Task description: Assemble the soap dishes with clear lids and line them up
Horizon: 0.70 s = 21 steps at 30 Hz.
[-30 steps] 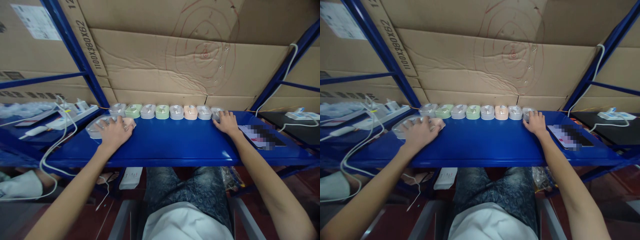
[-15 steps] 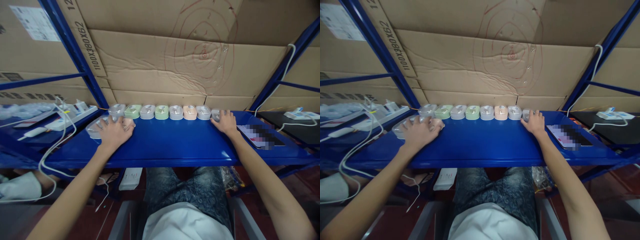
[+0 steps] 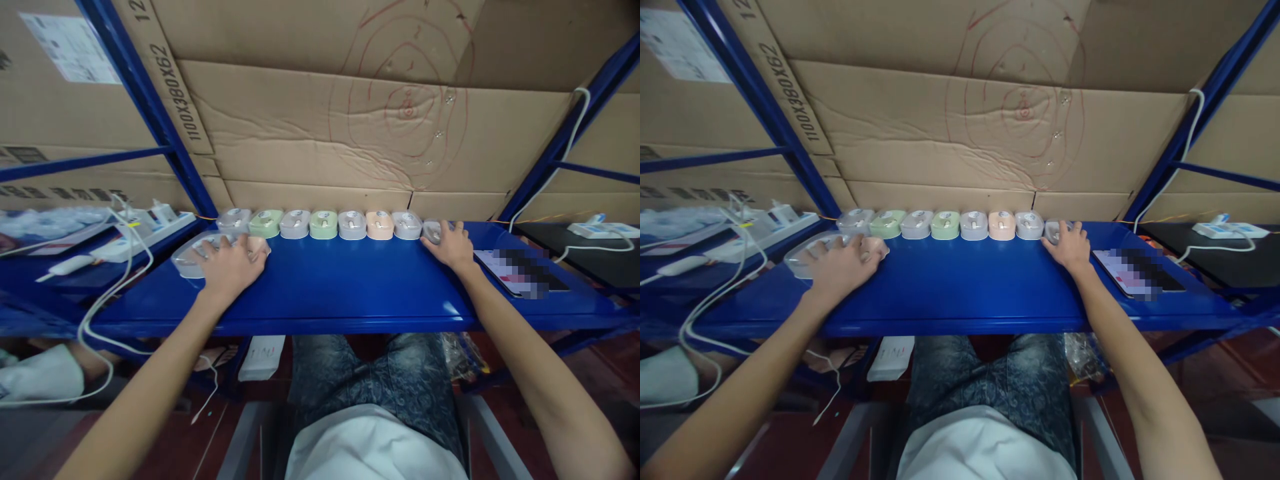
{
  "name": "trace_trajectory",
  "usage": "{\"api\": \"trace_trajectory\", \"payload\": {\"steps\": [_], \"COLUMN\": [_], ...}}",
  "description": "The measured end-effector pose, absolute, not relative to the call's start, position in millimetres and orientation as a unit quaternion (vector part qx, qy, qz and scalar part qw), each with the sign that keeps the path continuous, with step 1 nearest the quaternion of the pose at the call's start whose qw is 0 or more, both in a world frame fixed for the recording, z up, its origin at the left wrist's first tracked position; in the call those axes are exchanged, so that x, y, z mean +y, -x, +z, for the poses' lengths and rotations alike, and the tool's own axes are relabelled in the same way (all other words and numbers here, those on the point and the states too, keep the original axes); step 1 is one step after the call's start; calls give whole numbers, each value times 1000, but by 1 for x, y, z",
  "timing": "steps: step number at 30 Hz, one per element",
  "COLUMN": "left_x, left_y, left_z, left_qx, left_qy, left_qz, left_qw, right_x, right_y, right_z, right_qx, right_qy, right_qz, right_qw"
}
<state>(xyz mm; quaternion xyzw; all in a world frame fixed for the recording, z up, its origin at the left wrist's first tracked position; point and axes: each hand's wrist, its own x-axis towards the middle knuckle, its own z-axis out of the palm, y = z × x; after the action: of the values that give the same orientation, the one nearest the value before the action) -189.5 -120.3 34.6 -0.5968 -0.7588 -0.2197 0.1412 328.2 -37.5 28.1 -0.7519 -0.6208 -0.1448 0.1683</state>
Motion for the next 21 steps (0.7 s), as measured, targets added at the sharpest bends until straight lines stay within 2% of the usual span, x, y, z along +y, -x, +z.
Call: {"api": "trace_trajectory", "payload": {"steps": [8,14,18,21], "left_x": [-123,-128,-121,-107], "left_y": [187,177,152,123], "left_z": [34,43,60,74], "left_qx": [-758,-721,-651,-559], "left_qy": [591,608,669,744], "left_qz": [-227,-295,-331,-361], "left_qw": [155,154,135,57], "right_x": [-35,-42,-46,-52], "right_y": [-332,-333,-317,-289], "right_z": [27,44,56,61], "right_qx": [-611,-560,-631,-756], "right_qy": [759,757,654,517], "right_qz": [-127,-139,-108,-39], "right_qw": [188,306,404,400]}}
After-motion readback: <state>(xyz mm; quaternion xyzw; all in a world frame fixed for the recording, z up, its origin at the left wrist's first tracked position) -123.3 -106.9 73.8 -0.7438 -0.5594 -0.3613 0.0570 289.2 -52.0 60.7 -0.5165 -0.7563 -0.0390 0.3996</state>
